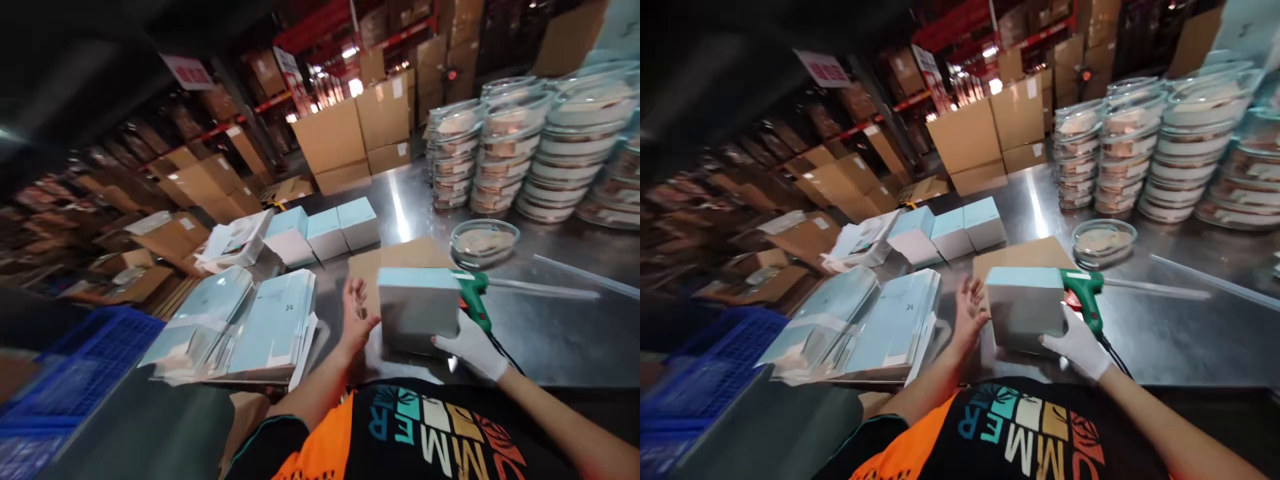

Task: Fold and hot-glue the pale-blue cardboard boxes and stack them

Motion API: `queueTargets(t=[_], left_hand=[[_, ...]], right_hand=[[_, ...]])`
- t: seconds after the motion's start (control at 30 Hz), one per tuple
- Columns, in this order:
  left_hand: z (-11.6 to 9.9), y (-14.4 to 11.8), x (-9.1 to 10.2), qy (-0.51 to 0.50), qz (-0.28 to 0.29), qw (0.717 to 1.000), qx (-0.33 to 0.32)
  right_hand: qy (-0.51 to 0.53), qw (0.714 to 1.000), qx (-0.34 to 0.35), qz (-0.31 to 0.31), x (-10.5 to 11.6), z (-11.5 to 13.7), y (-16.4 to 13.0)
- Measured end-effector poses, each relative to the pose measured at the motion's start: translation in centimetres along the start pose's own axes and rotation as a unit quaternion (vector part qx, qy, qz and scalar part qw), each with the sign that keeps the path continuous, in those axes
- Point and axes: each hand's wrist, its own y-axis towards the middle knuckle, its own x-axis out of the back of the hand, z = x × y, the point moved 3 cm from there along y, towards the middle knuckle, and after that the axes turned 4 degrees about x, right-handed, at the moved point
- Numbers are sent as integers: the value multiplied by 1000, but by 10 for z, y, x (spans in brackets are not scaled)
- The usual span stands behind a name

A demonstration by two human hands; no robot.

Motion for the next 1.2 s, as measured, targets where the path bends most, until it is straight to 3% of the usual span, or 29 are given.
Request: queueTargets(t=[0.07,0.13,0.2,0.27,0.33,0.43,0.63,0.73,0.83,0.97,1.2], left_hand=[[28,-8,-6,-60,12,986,157],[45,-15,-17,-121,57,957,257],[48,-16,-26,-184,68,931,307],[42,-7,-31,-224,42,917,326],[29,12,-31,-236,13,914,329],[0,61,-21,-231,-56,922,305],[-61,188,27,-254,-198,918,230],[-74,228,49,-255,-265,903,221],[-72,243,62,-244,-315,884,245],[-64,239,69,-233,-360,868,250],[-71,232,68,-231,-381,864,233]], right_hand=[[73,996,-53,-26,4,2,4],[115,990,-67,-35,4,7,7],[114,992,-46,-10,-1,9,10],[98,994,-19,46,-9,6,11],[87,992,-9,89,-16,-4,9],[75,989,-20,126,-21,-24,4],[95,979,-23,177,-15,-35,1],[78,980,31,181,-9,-28,1],[76,977,79,181,-7,-23,2],[102,980,67,157,-10,-24,3],[70,980,53,179,-9,-38,1]])
